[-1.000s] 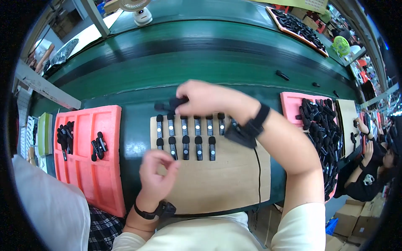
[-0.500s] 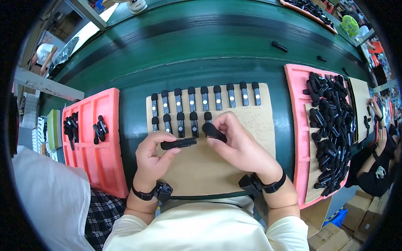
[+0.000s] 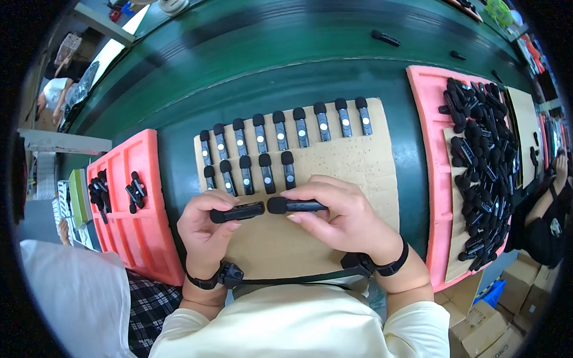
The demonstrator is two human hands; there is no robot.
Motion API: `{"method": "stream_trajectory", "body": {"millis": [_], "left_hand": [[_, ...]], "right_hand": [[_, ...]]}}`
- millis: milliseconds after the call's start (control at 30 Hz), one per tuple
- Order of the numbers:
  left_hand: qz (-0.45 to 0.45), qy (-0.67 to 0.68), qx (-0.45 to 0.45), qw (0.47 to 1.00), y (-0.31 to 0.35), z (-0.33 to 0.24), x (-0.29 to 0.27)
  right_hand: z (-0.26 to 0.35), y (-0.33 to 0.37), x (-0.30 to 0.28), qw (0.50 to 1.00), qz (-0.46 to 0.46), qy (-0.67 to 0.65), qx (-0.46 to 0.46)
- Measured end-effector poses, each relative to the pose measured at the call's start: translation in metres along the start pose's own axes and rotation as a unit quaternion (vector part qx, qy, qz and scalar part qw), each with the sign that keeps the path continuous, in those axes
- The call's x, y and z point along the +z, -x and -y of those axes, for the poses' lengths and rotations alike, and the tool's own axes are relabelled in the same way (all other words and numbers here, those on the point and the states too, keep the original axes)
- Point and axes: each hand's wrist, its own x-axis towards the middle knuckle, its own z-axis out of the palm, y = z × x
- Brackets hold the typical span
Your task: The person picks up a microphone and a receiver, aligns them end-to-end, and presses them together by hand. The person then places the assembled unit onto a cardboard sheet and repeats the process with additional components.
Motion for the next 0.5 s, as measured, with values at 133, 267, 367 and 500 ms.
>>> {"method": "stream_trajectory", "body": {"millis": [133,267,367,500], "left_hand": [[0.009,0.021,0.005,1.000,-0.0010,0.0016,0.0002],[0.008,-0.046,0.026,0.999,-0.0031,-0.0002,0.0020],[0.024,-0.085,0.031,0.996,-0.0073,-0.0042,0.0012],[0.031,-0.060,0.021,0.997,-0.0033,0.0006,0.0015]], "right_hand": [[-0.0047,-0.0013,0.0003,0.999,-0.001,0.011,-0.050],[-0.0083,-0.0020,0.0021,0.996,-0.034,0.021,-0.084],[-0.0099,-0.0019,0.0031,0.994,-0.040,0.024,-0.096],[-0.0057,-0.0014,0.0017,0.994,-0.040,0.031,-0.102]]}}
